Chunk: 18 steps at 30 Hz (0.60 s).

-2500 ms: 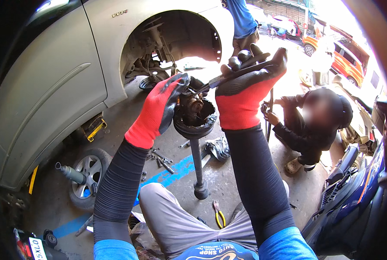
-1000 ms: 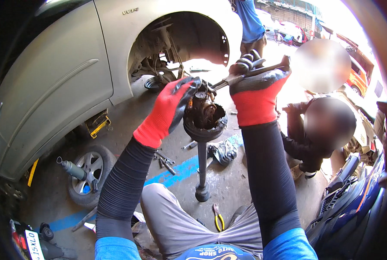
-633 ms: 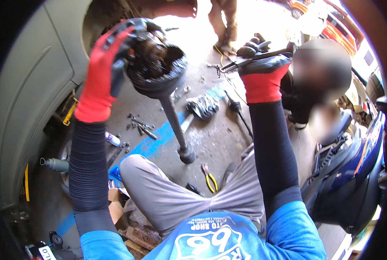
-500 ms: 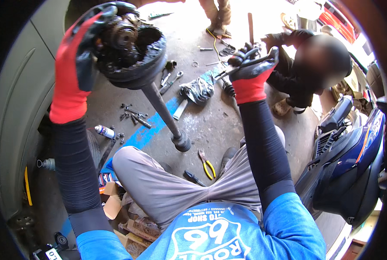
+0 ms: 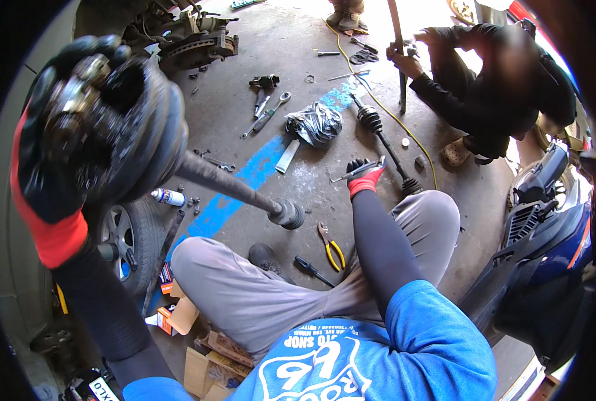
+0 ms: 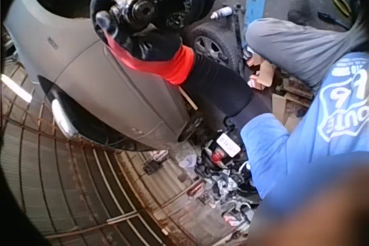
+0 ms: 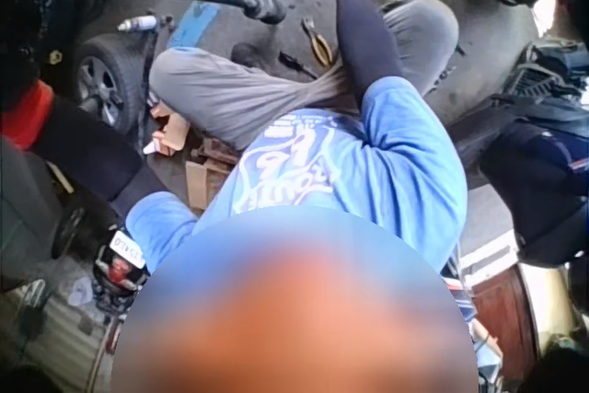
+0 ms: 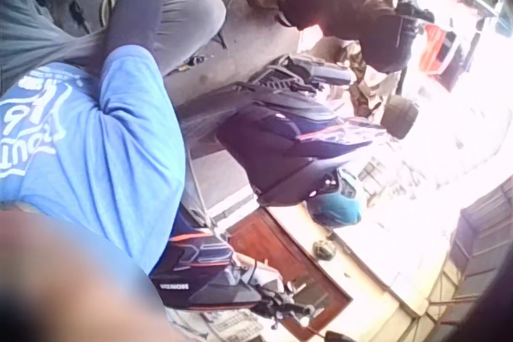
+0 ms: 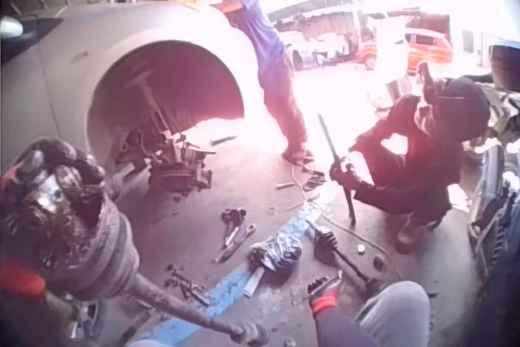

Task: The person sits on the garage floor and uses a wrench to loosen a bolt on a car axle assembly. They remove the bolt, inspect the part, and place the bolt on the floor.

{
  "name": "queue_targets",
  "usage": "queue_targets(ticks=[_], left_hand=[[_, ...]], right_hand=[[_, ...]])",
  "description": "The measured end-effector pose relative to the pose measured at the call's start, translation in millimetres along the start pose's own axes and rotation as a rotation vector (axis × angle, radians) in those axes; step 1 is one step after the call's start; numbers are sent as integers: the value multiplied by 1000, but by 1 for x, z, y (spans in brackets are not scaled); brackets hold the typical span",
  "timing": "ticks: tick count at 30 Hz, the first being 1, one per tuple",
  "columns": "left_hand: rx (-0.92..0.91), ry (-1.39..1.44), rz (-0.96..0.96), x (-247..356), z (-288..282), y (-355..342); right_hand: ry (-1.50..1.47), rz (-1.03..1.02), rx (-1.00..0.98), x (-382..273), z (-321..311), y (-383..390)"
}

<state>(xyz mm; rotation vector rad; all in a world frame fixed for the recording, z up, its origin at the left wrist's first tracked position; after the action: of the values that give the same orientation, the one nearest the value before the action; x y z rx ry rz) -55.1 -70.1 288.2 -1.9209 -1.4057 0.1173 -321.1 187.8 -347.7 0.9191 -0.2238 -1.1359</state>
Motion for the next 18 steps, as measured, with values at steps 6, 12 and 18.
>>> queue_targets(ticks=[6,12,18], left_hand=[[4,387,-251,4,9,9],[92,644,-326,13,19,11],[138,495,-335,-3,1,18]], right_hand=[[-6,5,137,34,-61,-64],[167,-11,306,43,-96,-73],[582,-134,686,34,-145,-39]])
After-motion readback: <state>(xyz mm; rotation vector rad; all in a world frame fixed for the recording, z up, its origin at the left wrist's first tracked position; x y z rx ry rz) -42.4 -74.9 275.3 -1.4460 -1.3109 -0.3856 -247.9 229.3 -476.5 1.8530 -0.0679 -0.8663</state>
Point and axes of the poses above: each hand's wrist, its own y-axis away from the middle knuckle, its own z-axis out of the palm, x = y × z, the point moved 6 cm from there along -y, towards the middle knuckle, and after that the axes turned 1 degree about -x, right-handed, at the moved point
